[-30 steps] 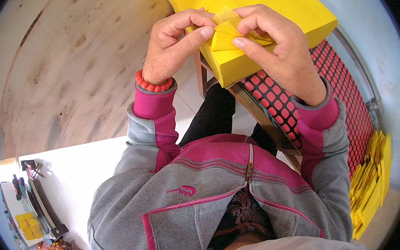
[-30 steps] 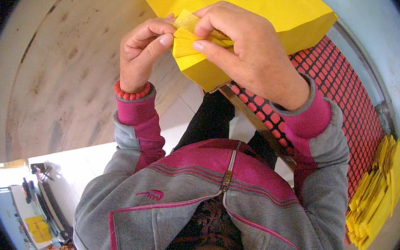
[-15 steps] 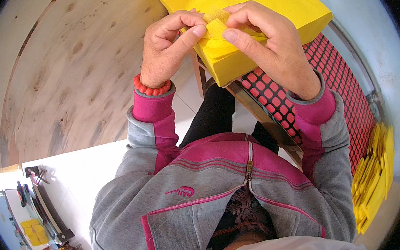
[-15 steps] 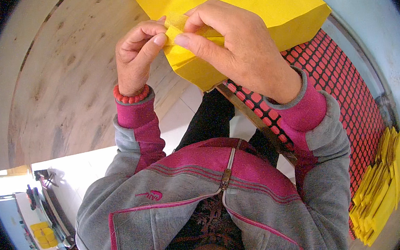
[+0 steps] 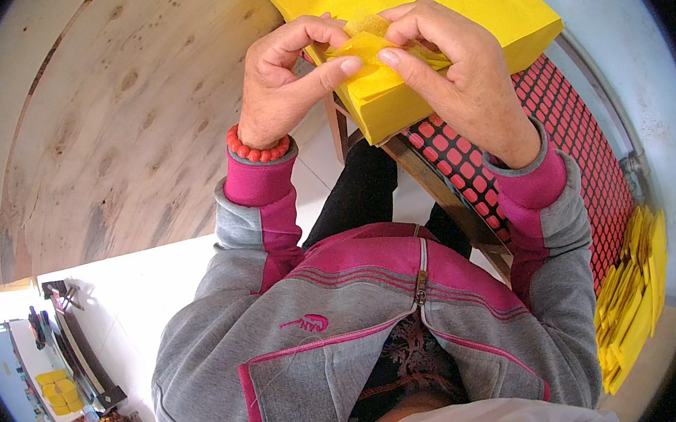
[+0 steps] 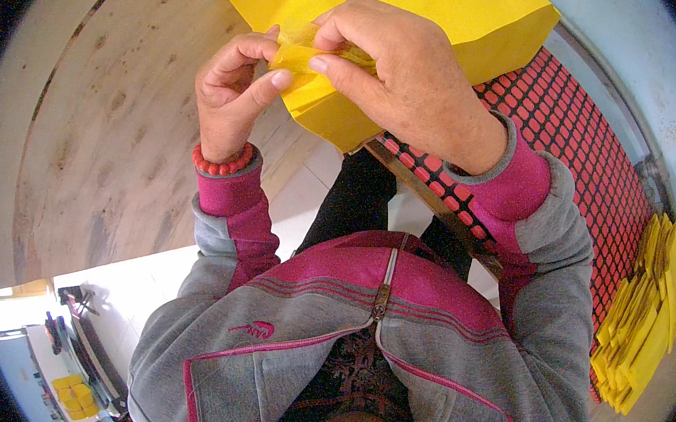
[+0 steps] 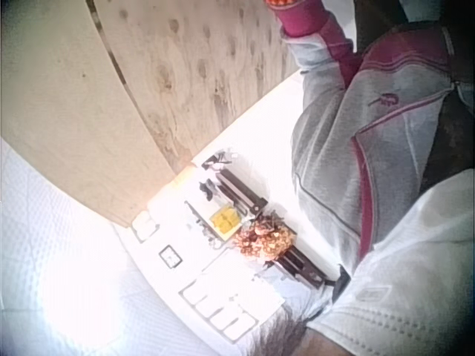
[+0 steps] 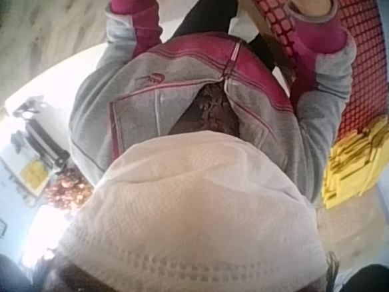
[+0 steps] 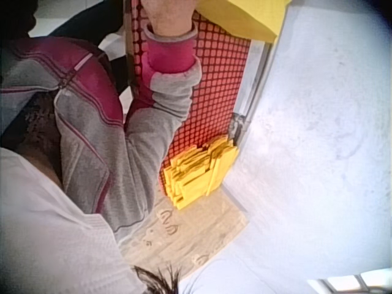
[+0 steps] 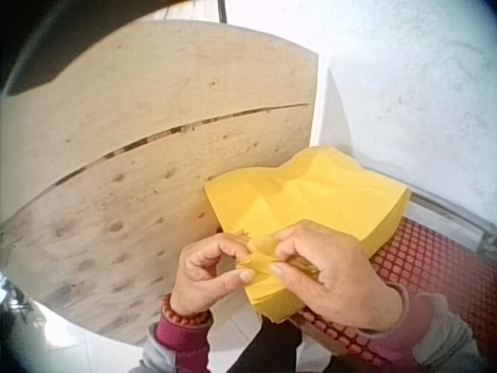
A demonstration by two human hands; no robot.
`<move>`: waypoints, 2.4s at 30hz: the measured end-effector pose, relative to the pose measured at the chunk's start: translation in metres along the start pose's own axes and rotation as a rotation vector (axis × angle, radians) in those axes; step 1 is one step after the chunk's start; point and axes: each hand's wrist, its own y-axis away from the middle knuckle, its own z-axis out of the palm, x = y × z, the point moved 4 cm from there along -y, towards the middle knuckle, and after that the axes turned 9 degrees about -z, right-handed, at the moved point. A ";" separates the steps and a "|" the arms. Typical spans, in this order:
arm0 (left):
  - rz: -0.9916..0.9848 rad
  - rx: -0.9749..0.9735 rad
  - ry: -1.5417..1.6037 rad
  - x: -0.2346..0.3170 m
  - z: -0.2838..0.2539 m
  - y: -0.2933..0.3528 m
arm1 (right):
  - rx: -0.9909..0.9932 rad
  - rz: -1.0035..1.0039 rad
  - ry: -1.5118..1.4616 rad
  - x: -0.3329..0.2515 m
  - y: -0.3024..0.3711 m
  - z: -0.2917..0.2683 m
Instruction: The person folds yellow paper sheets by hand on a patterned table, repeatedly folding each sheet in half and pressing the crease. Finished folded sheets are stacked on the right side of the table.
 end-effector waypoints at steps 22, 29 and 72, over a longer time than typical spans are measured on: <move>0.054 0.034 -0.017 0.000 0.003 0.003 | -0.340 -0.266 0.337 -0.032 -0.010 -0.015; 0.127 -0.134 -0.007 0.003 -0.004 0.002 | -0.269 -0.092 0.040 -0.011 -0.003 -0.009; 0.016 -0.095 0.069 0.003 -0.003 0.001 | -0.219 -0.140 0.109 -0.009 0.000 -0.007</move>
